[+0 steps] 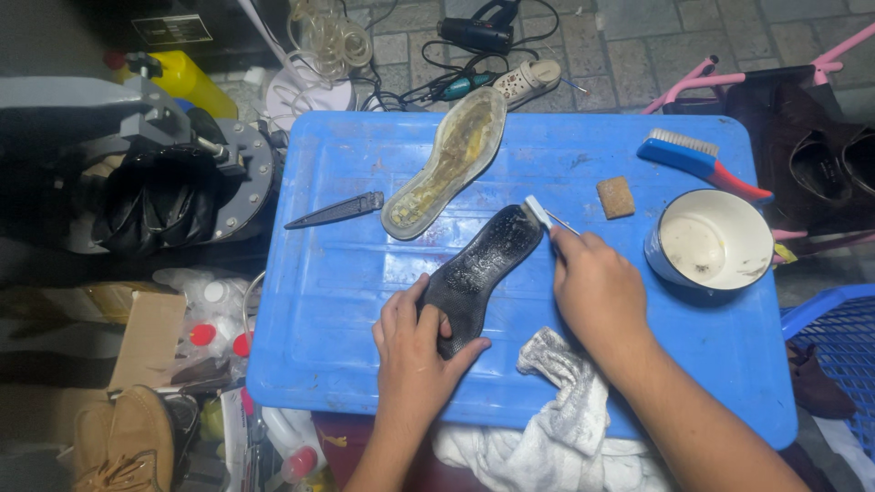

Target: The person cleans two black shoe insoles on a blue work surface. They repeatedly apply a white substance from a small container using a toothbrush, scrub the insoles, and wipe them with a cloth. The person handles the insoles one at a time, flipping them over and repeating the cleaning cycle.

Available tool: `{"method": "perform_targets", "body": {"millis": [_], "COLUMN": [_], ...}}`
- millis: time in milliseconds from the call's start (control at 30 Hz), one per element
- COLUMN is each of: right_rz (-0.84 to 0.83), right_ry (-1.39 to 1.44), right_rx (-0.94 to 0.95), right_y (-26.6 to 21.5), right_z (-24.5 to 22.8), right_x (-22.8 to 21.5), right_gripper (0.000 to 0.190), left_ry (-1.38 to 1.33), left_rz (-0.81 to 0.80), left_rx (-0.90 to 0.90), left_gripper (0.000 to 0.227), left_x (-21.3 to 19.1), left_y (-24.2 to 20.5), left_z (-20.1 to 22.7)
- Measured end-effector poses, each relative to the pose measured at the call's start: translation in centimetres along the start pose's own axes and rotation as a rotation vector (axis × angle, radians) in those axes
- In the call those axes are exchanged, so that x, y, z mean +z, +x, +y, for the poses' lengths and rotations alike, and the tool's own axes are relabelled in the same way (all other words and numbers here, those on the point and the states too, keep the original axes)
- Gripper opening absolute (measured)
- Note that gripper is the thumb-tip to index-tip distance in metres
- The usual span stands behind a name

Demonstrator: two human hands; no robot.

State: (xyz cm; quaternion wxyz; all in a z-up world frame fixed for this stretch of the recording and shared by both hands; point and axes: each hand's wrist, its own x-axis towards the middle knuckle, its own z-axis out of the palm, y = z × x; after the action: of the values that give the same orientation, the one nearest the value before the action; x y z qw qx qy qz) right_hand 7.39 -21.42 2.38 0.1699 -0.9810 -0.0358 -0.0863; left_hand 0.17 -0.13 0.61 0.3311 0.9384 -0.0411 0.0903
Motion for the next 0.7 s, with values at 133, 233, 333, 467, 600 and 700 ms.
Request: {"method": "perform_targets", "body": {"millis": [133,233,333,467,600,700], "right_rz": [-0.104,-0.173,-0.085,-0.051,-0.128,-0.105], "right_ry": [0.050,0.073,0.027,-0.028,0.119,0.096], "right_rx": [-0.120,-0.148,-0.045,-0.065,-0.173,-0.057], "right_y": [-4.0,-4.4,-2.1,-2.6,-4.7,-3.5], "right_z": [-1.3,-1.1,0.7,-0.2,-1.9,-0.9], "right_x": [0.0,-0.3,-0.9,-0.7,-0.3,-0.7], "right_gripper": [0.033,0.036,0.027,0.031,0.026,0.025], "left_ry": [-0.005,-0.009,-0.003,-0.010,-0.021,-0.007], "left_rz": [0.016,0.011,0.007,0.012,0.013,0.020], "left_rx": [0.016,0.010,0.011,0.009,0.007,0.027], "left_gripper": [0.052,0.053,0.052,0.052,0.053,0.052], "left_x": [0.1,0.1,0.1,0.0,0.0,0.1], "left_y": [-0.2,-0.2,-0.4,0.0,-0.1,-0.1], "left_z": [-0.2,-0.3,-0.2,-0.1,-0.1,-0.4]}}
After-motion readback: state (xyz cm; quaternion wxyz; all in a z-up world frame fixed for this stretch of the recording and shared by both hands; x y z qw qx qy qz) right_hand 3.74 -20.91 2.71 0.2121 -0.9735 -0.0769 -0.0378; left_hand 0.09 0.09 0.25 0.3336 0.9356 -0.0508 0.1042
